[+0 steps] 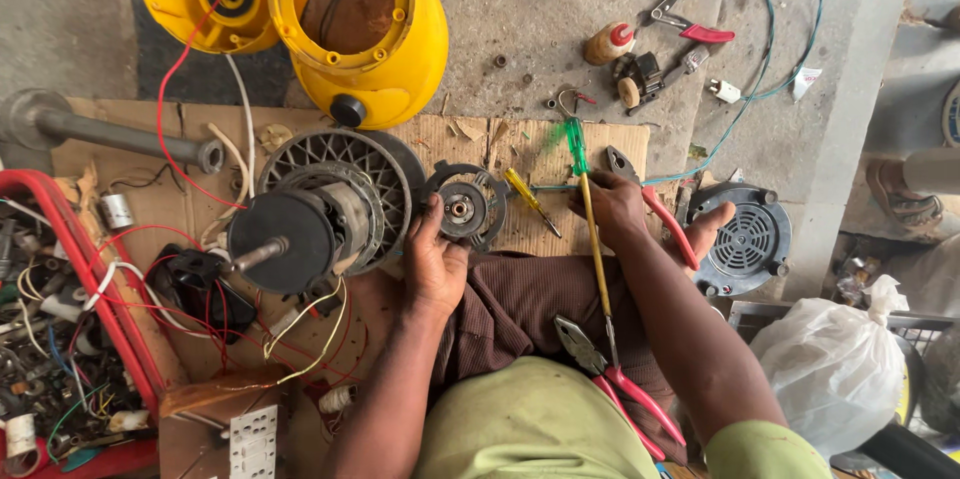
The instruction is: The person disassembles a small electrical motor, using a screwdriver to remove screws and separate the housing. They manipulate the internal components, including the rotor and stator, and use pliers to adjust wires. The person reassembles the motor parts and continues to work on the internal mechanism.
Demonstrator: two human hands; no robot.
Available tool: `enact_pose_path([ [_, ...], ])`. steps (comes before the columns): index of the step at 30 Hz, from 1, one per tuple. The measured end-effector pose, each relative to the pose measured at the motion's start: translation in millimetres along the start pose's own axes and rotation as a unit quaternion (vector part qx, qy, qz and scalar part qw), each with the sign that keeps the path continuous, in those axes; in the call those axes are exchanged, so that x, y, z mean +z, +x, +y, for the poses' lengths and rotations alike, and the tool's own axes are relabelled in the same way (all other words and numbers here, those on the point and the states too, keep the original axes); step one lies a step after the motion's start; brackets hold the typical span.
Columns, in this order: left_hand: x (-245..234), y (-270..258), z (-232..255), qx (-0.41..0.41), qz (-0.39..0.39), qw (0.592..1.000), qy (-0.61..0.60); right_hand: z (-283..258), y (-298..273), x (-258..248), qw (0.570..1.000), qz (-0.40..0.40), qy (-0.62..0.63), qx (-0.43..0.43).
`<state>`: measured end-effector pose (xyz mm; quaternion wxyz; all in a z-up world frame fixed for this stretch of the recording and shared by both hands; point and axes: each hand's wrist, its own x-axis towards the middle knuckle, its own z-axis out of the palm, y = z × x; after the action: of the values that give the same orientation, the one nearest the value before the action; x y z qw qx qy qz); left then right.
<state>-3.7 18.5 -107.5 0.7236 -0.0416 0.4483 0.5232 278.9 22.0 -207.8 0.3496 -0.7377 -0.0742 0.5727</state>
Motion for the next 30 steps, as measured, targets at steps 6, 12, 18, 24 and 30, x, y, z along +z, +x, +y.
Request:
enact_pose_path([
  [6,-19,14,-8,-0.051,0.084,0.995,-0.026,-12,-3,15,0.995,0.05,-0.079,0.015],
  [12,-25,22,-14,-0.049,0.089,0.995,-0.008,-50,-14,30,0.966,0.135,-0.086,-0.201],
  [18,-28,14,-13,-0.032,0.09,0.994,0.052,-54,0,96,0.879,-0.036,-0.399,-0.259],
  [24,-32,6,-16,-0.044,0.089,0.993,0.064,-32,25,132,0.829,0.033,-0.512,-0.222],
  [30,-39,19,-21,-0.059,0.094,0.992,0.057,-49,20,141,0.824,0.072,-0.517,-0.222],
])
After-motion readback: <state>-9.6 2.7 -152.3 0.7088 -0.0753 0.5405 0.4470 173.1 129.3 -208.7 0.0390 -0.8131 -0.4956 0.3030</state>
